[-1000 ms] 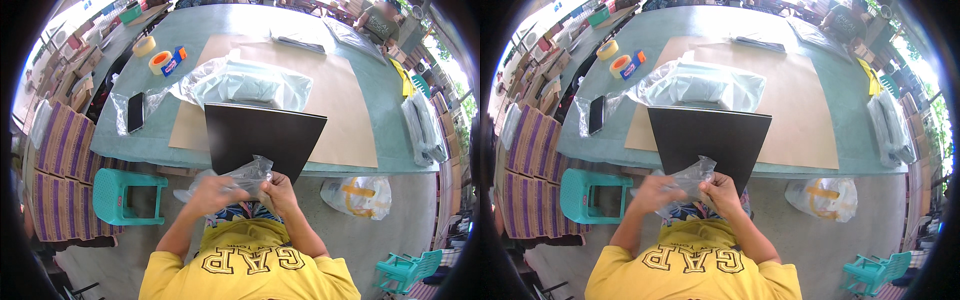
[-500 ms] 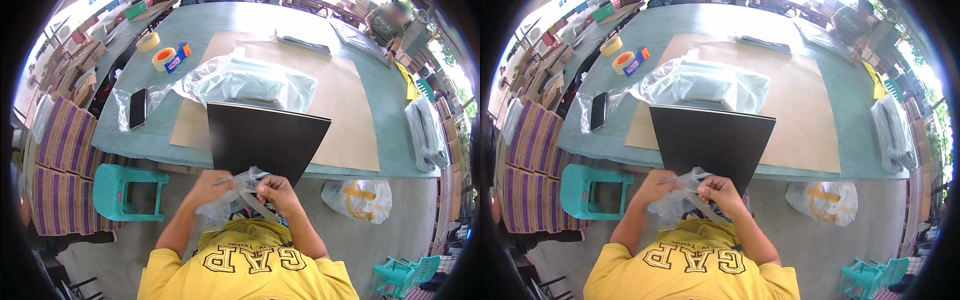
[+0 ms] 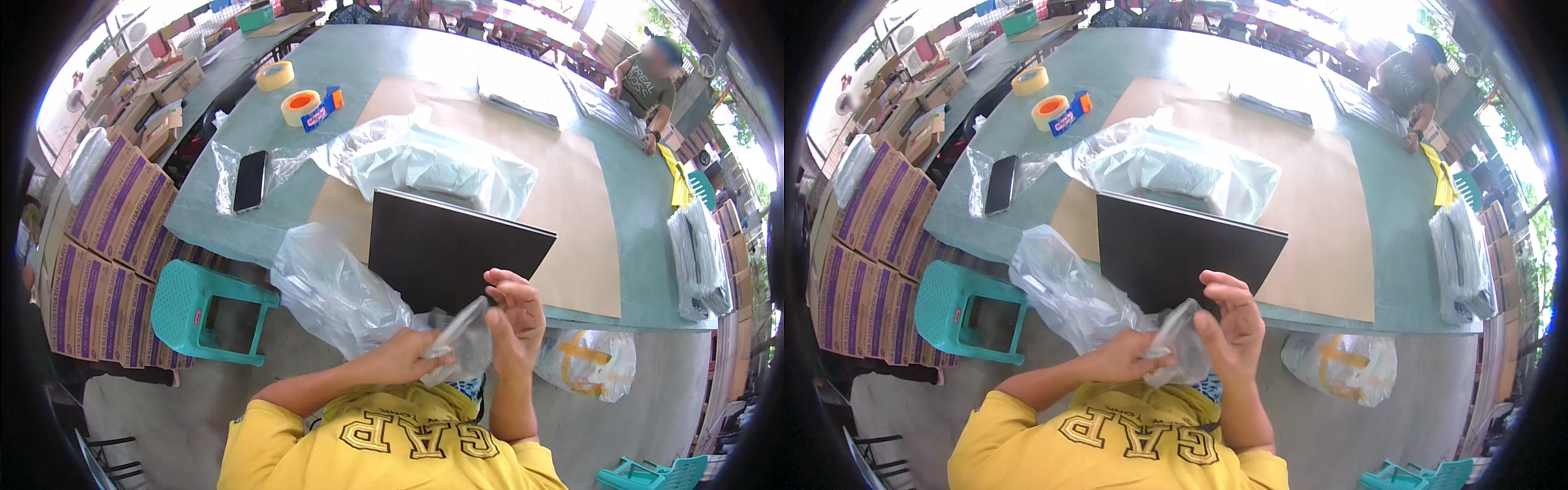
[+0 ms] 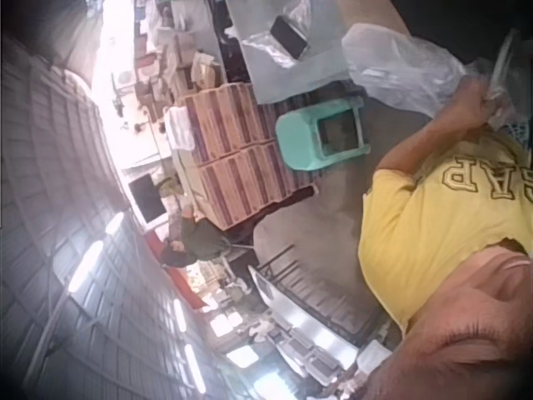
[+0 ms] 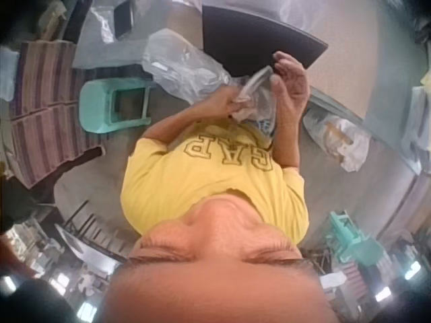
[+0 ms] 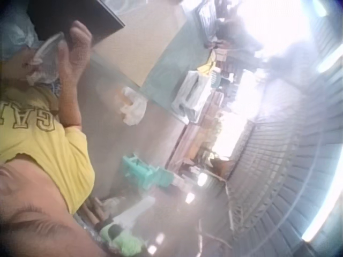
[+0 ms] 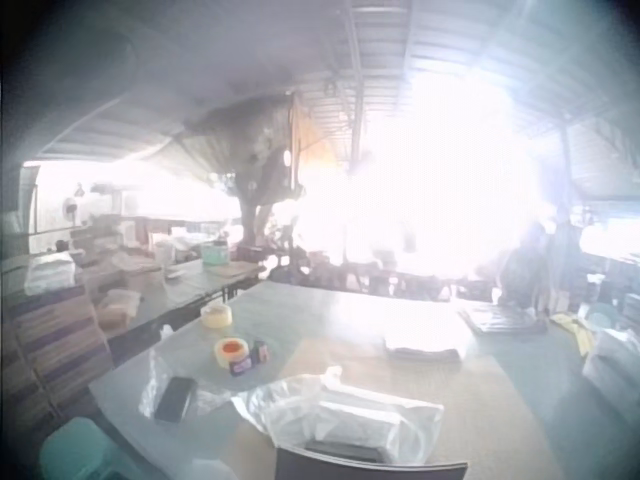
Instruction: The person organizes black and white illustration boards on a table and then wraps a stack of the boards in a large plastic bag.
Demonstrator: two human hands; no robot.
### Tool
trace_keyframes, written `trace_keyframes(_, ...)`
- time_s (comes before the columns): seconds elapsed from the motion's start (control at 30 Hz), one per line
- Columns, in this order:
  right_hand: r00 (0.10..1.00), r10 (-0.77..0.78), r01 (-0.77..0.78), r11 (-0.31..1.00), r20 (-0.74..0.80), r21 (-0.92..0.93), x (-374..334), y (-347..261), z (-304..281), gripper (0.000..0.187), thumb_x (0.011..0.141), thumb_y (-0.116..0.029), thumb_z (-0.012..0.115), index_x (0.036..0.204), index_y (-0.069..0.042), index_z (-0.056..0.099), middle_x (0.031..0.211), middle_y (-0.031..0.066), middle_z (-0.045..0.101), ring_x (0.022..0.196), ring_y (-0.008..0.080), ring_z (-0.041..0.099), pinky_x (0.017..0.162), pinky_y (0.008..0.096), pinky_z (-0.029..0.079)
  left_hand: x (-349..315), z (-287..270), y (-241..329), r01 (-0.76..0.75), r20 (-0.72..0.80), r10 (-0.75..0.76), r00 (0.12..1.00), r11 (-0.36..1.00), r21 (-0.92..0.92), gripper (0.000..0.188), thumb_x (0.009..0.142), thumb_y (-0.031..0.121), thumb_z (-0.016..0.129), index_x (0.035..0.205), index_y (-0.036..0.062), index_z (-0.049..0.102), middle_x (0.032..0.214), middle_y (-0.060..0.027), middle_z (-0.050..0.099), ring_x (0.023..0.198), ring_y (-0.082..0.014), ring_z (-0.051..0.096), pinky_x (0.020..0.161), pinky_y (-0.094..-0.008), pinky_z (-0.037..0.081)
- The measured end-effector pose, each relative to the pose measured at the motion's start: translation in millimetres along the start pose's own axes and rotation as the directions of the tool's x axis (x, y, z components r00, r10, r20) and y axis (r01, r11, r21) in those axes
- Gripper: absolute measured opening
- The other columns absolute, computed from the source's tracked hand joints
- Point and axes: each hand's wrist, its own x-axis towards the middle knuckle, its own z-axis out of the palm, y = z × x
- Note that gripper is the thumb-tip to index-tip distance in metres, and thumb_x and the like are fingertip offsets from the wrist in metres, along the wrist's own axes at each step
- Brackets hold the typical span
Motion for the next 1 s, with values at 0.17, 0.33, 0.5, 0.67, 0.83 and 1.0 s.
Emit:
trace_keyframes(0.17,0.877,0.306,-0.177,0.922,0.369,-0.344,-8.2,25.8,-21.3,0.031,0.073,-0.008,0.062,0.101,-0.001,0.049,0.087,0.0058,0.056,0.076,0.0135,0.054,0.068,0.0239,0.042,0.7,-18.5,7.2,-0.038,-0.167,-0.026,0.986,0.930,-0.365,0.027,0.084,0.029,0.051,0.086,0.0031,0.058,0.066,-0.0012,0.056,0.062,-0.0054,0.050,0.056,-0.0229,0.042)
trace_keyframes(0.33,0.612,0.497,-0.785,0.479,0.615,0.394,-13.6,36.5,-19.9,0.028,0.083,-0.031,0.053,0.085,-0.004,0.053,0.080,0.0035,0.056,0.065,0.0107,0.053,0.061,0.0234,0.045,-0.2,-39.9,6.4,-0.049,-0.142,-0.039,0.989,0.822,-0.568,0.025,0.088,0.026,0.045,0.079,0.0056,0.056,0.065,0.0022,0.052,0.061,-0.0040,0.047,0.057,-0.0205,0.040)
trace_keyframes(0.5,0.378,0.435,-0.397,0.874,0.817,-0.281,-10.0,21.2,-15.6,0.035,0.081,-0.033,0.055,0.093,0.000,0.055,0.082,0.0065,0.057,0.078,0.0165,0.054,0.074,0.0305,0.043,-5.4,-51.8,-2.5,0.042,0.168,0.056,0.984,0.848,-0.528,0.017,0.087,0.022,0.047,0.080,0.0067,0.050,0.062,0.0035,0.048,0.062,-0.0028,0.045,0.053,-0.0207,0.039)
trace_keyframes(0.67,0.441,0.574,-0.847,0.520,0.690,0.108,-5.3,-8.4,-56.2,0.037,0.084,-0.031,0.047,0.083,0.005,0.057,0.078,0.0117,0.058,0.078,0.0212,0.057,0.072,0.0347,0.047,-1.5,-91.2,-18.6,-0.148,0.220,0.224,0.950,0.937,-0.317,0.023,0.082,0.021,0.054,0.075,0.0010,0.061,0.078,-0.0061,0.063,0.069,-0.0085,0.053,0.061,-0.0233,0.043)
trace_keyframes(0.83,-0.013,0.919,0.132,0.392,0.393,-0.911,-7.5,-11.3,-70.6,0.042,0.079,-0.039,0.054,0.087,0.002,0.057,0.085,0.0141,0.059,0.086,0.0238,0.056,0.074,0.0333,0.044,2.1,-93.7,45.6,-0.260,0.564,0.316,0.763,0.949,-0.179,0.021,0.079,0.021,0.054,0.079,0.0006,0.058,0.065,-0.0114,0.059,0.061,-0.0240,0.057,0.058,-0.0311,0.044)
trace_keyframes(1.0,0.117,0.980,0.394,0.102,0.160,-0.914,1.1,-40.0,-63.2,0.030,0.078,-0.029,0.050,0.088,-0.003,0.060,0.089,0.0139,0.059,0.089,0.0299,0.054,0.082,0.0393,0.039,-2.6,-50.4,12.4,-0.304,0.398,-0.157,0.904,0.422,0.854,0.009,0.069,0.011,0.054,0.074,0.0035,0.056,0.072,-0.0129,0.057,0.068,-0.0244,0.058,0.057,-0.0351,0.046)
